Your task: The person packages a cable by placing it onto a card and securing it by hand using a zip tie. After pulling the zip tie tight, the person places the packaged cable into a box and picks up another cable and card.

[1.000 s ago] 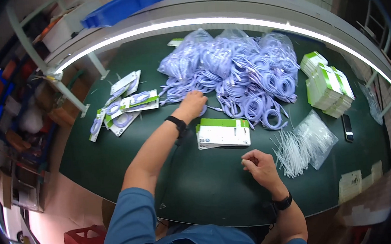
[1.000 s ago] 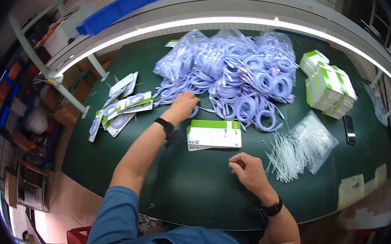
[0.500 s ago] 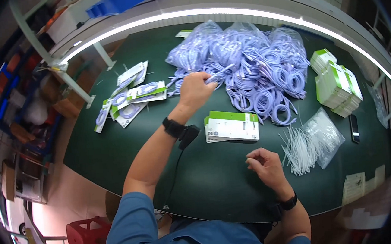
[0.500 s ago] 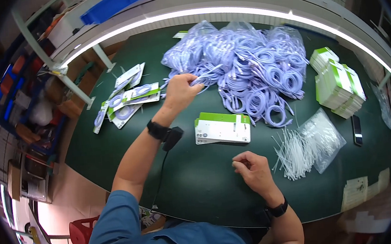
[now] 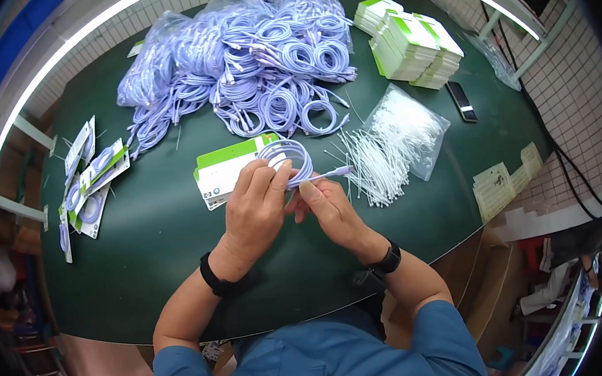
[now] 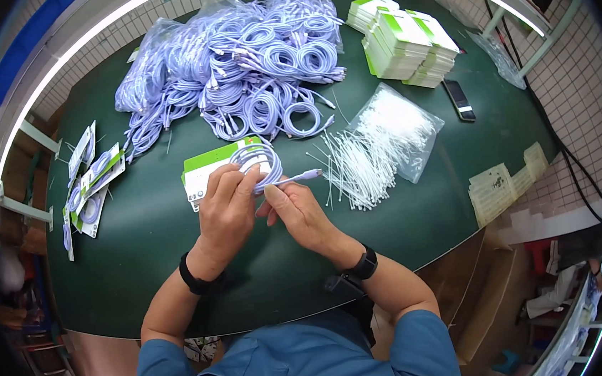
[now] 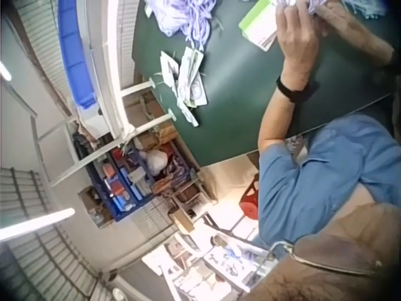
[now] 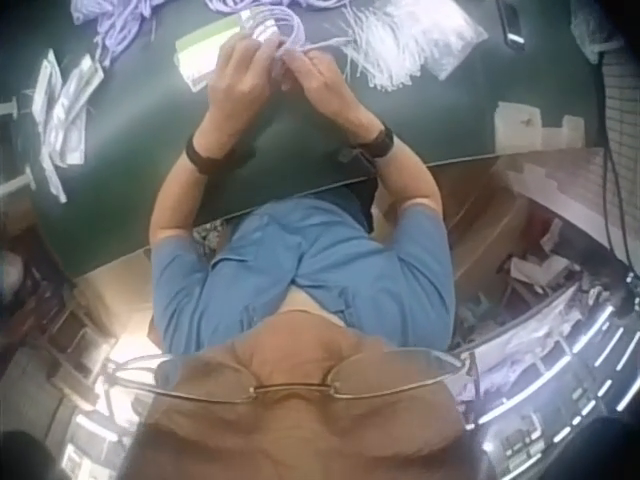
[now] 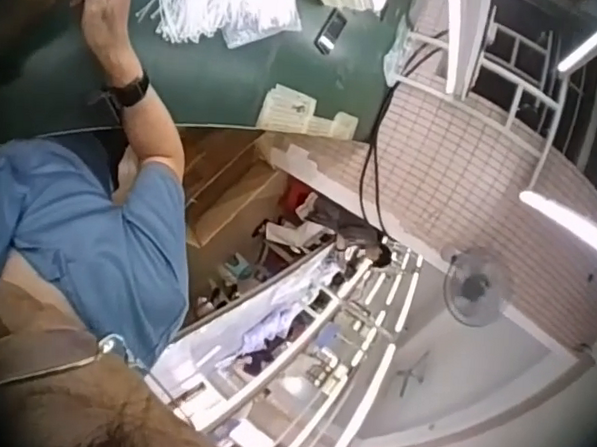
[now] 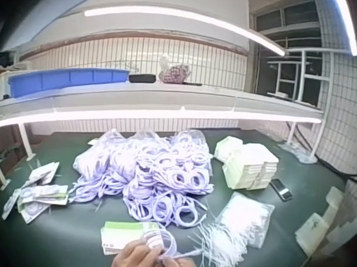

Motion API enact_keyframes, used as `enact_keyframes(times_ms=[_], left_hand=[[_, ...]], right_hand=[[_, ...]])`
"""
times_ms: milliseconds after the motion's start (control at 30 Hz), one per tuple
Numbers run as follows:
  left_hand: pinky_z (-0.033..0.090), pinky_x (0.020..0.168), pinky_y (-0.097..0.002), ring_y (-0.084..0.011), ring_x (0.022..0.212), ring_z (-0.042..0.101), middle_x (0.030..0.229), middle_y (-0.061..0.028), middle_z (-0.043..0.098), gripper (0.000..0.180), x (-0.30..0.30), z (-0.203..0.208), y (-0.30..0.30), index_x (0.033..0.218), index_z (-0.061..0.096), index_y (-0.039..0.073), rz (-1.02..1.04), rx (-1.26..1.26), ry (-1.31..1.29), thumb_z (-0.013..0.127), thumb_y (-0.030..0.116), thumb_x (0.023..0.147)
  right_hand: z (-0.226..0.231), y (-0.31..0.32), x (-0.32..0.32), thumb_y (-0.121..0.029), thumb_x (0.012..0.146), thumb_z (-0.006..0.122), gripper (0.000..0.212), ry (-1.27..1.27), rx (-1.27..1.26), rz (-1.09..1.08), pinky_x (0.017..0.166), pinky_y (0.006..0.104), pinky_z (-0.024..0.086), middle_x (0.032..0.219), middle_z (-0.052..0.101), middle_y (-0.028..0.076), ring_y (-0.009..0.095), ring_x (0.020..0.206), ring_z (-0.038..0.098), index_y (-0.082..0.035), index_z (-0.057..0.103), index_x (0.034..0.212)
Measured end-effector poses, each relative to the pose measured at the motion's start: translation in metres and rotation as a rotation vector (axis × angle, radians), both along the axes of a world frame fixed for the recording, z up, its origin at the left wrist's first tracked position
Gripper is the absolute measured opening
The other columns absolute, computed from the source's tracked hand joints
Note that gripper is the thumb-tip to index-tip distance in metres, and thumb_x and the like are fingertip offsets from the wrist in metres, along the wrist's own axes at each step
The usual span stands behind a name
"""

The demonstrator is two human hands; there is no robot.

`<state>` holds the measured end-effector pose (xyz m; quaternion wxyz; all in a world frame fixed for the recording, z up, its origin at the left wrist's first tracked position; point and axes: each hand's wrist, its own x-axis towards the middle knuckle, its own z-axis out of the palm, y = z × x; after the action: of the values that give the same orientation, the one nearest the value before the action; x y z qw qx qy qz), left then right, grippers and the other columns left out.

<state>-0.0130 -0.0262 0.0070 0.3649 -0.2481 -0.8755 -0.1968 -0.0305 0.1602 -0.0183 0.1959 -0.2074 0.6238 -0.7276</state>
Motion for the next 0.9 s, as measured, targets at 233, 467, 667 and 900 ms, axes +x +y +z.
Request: enact_keyframes(times_ms=[233, 467, 667, 900], left_hand=[[0.057, 0.095, -0.0429, -0.0332, 0.11, 0.066, 0.105, -0.0105, 0.065, 0.053, 0.008, -0.013, 0.004, 0.127, 0.072, -0.001, -0.05, -0.025, 0.034, 0.074, -0.005, 0.074], [0.056, 0.093, -0.0419, -0.0322, 0.109, 0.066, 0.106, -0.0101, 0.066, 0.055, 0.007, -0.018, -0.002, 0.129, 0.071, -0.001, -0.079, -0.002, -0.045, 0.075, -0.008, 0.075], [0.057, 0.091, -0.0415, -0.0317, 0.105, 0.067, 0.104, -0.0122, 0.066, 0.049, 0.007, -0.014, -0.002, 0.125, 0.07, -0.004, -0.12, 0.052, -0.095, 0.075, -0.008, 0.077], [0.057, 0.089, -0.0387, -0.0275, 0.101, 0.068, 0.106, -0.0136, 0.069, 0.04, 0.02, -0.01, 0.003, 0.123, 0.068, -0.006, -0.183, 0.37, -0.382, 0.077, -0.003, 0.085]], right_hand=[[0.002, 0.003, 0.003, -0.04, 0.117, 0.043, 0.051, 0.011, 0.044, -0.092, 0.074, 0.0252, 0.051, 0.092, 0.068, 0.006, 0.01, 0.078, 0.06, 0.0, 0.061, 0.143], [-0.004, 0.004, -0.005, -0.042, 0.117, 0.043, 0.052, -0.027, 0.064, -0.068, 0.073, 0.0251, 0.051, 0.088, 0.067, 0.004, 0.009, 0.077, 0.06, 0.001, 0.064, 0.139], [-0.009, 0.008, -0.009, -0.039, 0.116, 0.046, 0.049, -0.135, -0.033, -0.086, 0.072, 0.0238, 0.051, 0.087, 0.067, 0.003, 0.01, 0.078, 0.061, 0.002, 0.067, 0.135], [0.005, -0.005, 0.002, -0.025, 0.109, 0.064, 0.038, -0.028, -0.183, -0.134, 0.074, 0.0249, 0.053, 0.1, 0.067, 0.004, 0.01, 0.081, 0.062, 0.003, 0.066, 0.135]])
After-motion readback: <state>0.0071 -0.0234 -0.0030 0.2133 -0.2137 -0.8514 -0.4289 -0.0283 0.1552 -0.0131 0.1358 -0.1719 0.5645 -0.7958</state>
